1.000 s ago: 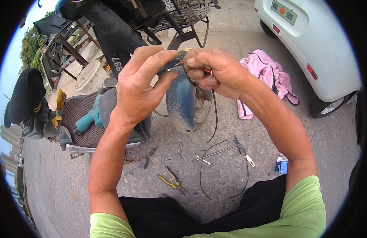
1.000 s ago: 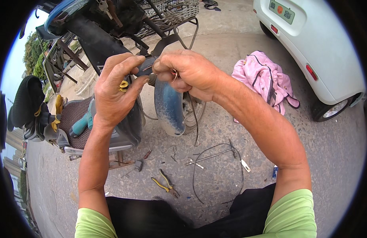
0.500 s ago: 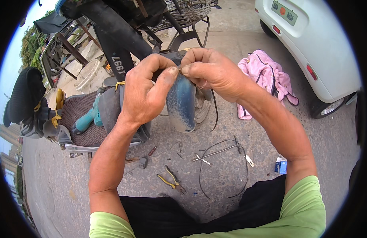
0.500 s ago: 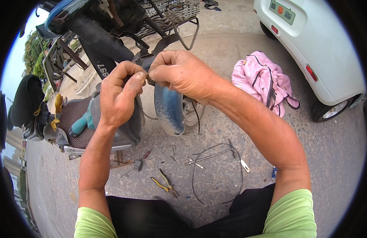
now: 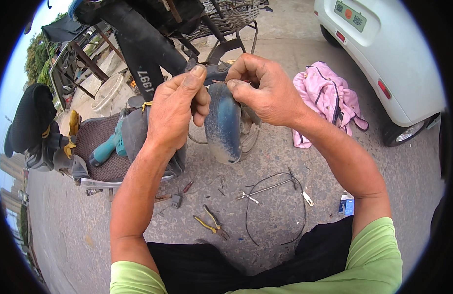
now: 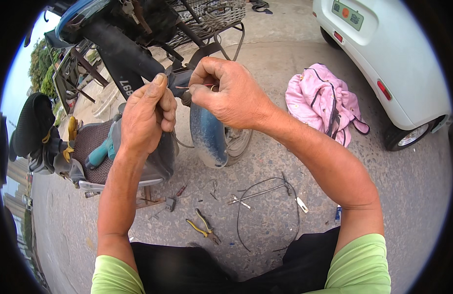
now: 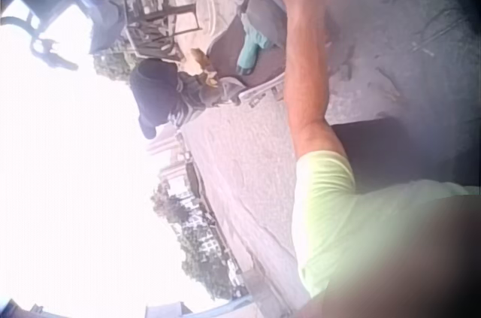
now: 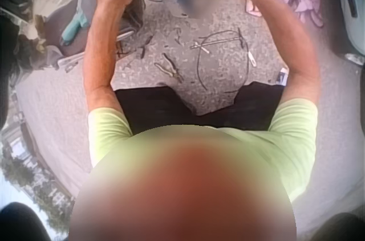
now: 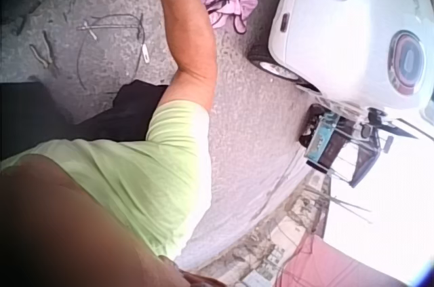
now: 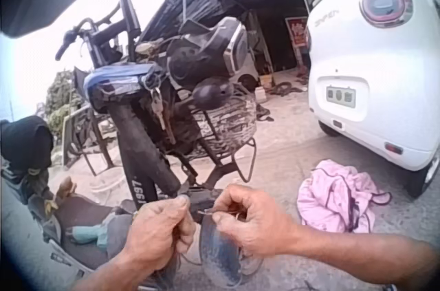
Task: The person strips insulation from wires using pliers, twists the exposed strands together, and secures the connection with electrical tape. They then use a multimeter to test the electrical continuity of the repaired wiring on a scooter.
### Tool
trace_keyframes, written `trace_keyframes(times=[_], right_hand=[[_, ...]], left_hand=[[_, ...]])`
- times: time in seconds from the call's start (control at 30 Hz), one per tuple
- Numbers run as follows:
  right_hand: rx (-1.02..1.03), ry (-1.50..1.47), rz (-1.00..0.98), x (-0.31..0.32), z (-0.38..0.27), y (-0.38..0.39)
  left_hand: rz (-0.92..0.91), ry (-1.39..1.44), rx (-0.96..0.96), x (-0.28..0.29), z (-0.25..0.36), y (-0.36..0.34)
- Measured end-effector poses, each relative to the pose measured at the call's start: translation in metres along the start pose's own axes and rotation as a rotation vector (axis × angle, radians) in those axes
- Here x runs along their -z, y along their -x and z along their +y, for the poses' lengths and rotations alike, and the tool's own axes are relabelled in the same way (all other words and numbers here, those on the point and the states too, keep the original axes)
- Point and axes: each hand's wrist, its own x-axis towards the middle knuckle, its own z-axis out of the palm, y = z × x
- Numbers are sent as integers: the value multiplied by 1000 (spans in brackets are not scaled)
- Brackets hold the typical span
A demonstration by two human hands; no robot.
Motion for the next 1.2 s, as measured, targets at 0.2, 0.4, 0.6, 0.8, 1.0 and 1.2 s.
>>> trace_keyframes(times=[0.2,0.4,0.6,0.8,1.0,1.2], right_hand=[[-260,-331,-146,13,8,-4],[-345,-481,-266,13,2,-4],[-269,-325,-290,8,8,-3],[-217,-176,-251,4,4,0],[-171,-166,-300,4,5,4],[-248,-250,-231,12,3,5]], left_hand=[[29,-557,-651,-3,-5,-6],[-30,-849,-964,1,-7,-13],[-74,-822,-769,-1,-5,-4],[-37,-297,-207,-16,-12,4],[-87,-85,-36,-13,-19,1],[-38,-240,-364,-2,-18,-3]])
